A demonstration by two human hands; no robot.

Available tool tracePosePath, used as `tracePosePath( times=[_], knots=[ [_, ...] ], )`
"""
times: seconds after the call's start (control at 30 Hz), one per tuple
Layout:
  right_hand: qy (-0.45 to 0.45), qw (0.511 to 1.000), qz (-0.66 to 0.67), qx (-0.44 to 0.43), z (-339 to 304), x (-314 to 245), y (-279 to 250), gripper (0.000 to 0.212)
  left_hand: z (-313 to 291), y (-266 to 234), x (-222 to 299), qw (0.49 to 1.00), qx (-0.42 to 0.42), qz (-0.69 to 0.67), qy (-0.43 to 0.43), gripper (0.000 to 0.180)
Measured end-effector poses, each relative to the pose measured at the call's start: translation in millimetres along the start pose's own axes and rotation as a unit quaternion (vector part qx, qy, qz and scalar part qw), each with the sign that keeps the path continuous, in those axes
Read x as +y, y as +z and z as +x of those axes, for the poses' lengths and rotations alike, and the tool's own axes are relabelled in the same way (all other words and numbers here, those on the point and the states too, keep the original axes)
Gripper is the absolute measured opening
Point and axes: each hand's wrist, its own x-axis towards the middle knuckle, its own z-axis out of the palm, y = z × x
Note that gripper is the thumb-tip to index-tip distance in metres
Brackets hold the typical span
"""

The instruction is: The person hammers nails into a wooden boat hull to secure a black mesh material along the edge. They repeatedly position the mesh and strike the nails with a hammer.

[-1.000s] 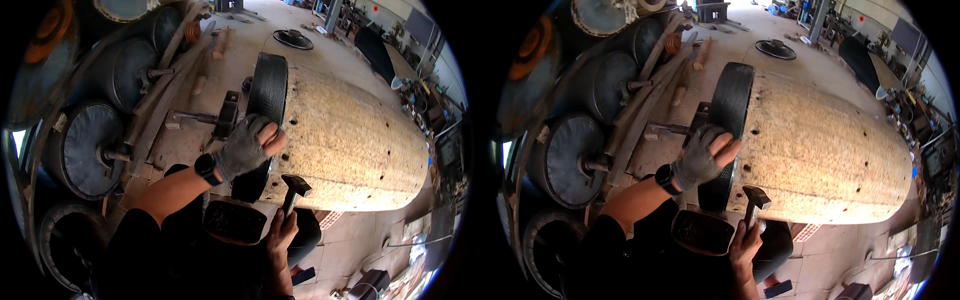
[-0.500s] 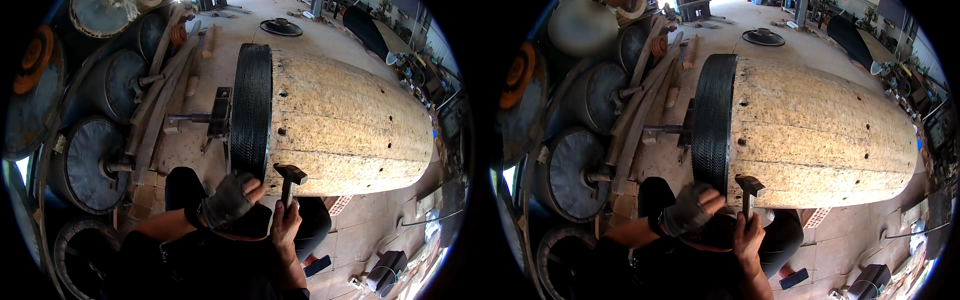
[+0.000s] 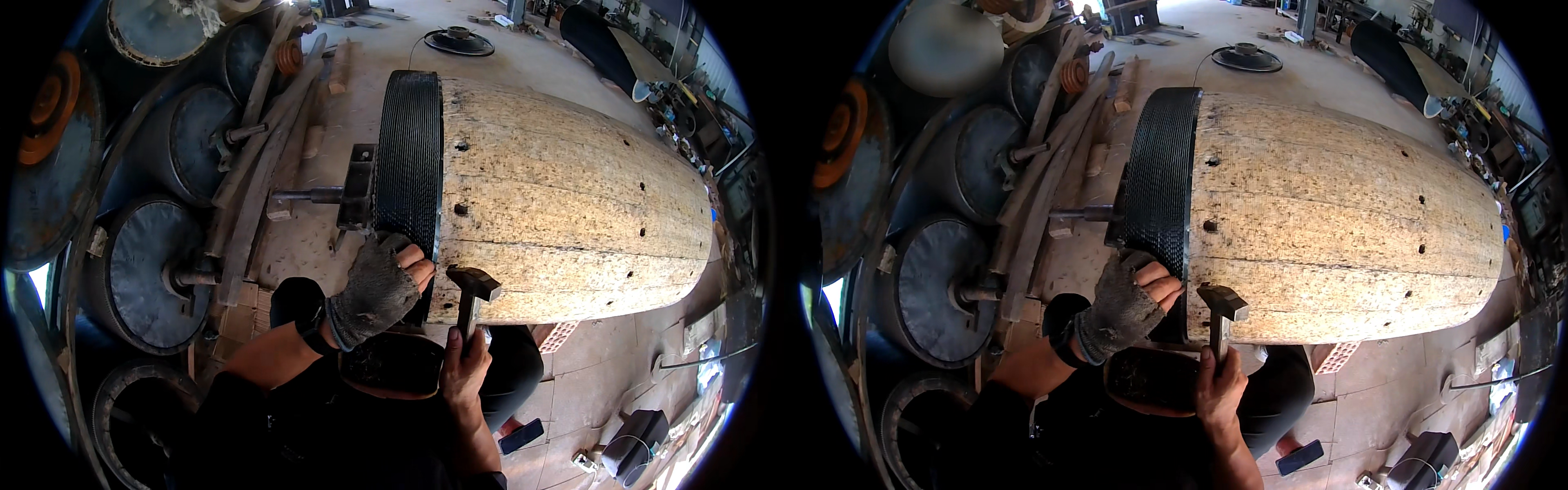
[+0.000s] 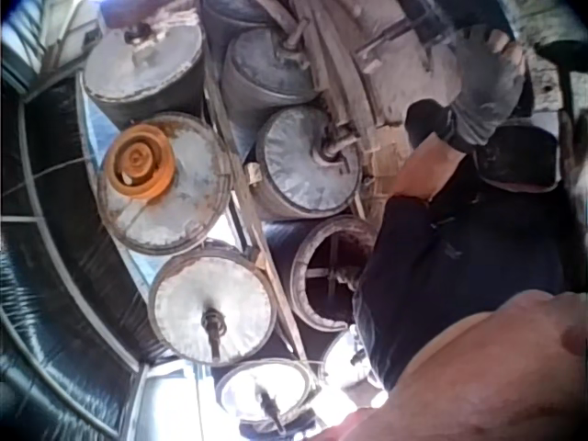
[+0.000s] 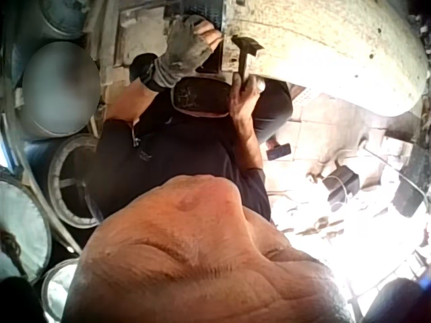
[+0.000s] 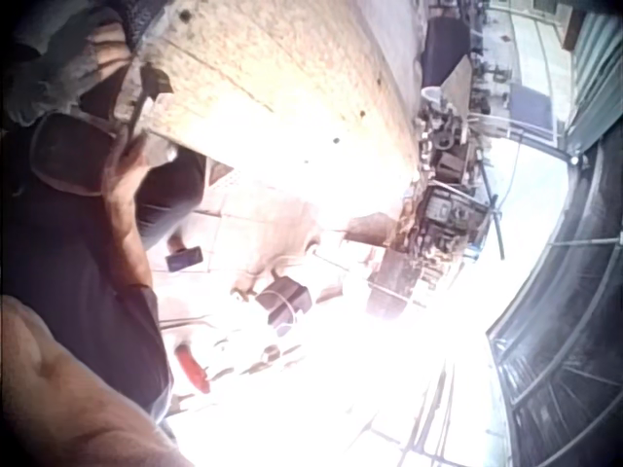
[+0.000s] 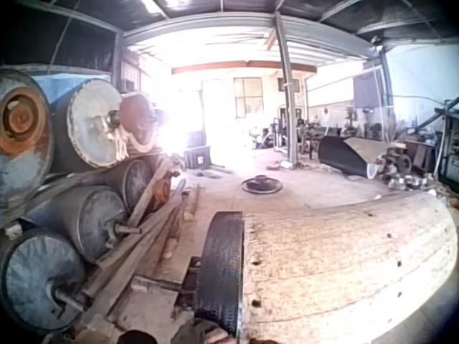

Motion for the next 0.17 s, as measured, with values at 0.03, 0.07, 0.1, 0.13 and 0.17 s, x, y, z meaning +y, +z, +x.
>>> tracePosePath(
  times=[0.03,0.07,0.1,0.13,0.17],
  knots=[
    [-0.005,1.000,0.005,0.000,0.1,-1.5,0.1,0.026,6.6,-9.0,4.5,1.000,-0.023,0.017,0.004,0.021],
    [-0.007,1.000,0.009,0.001,-0.2,-0.7,0.6,0.026,16.2,-18.5,11.9,0.998,-0.055,0.029,-0.003,0.021],
    [-0.009,1.000,0.013,0.003,-0.4,0.9,1.4,0.026,22.9,-22.4,16.9,0.995,-0.087,0.042,-0.010,0.021],
    [-0.011,1.000,0.018,0.001,-0.1,2.5,3.0,0.027,26.2,-22.4,19.3,0.990,-0.125,0.057,-0.032,0.020],
    [-0.011,1.000,0.019,-0.001,-0.4,1.9,3.6,0.027,29.1,-21.1,21.9,0.982,-0.164,0.071,-0.054,0.020]
  ],
)
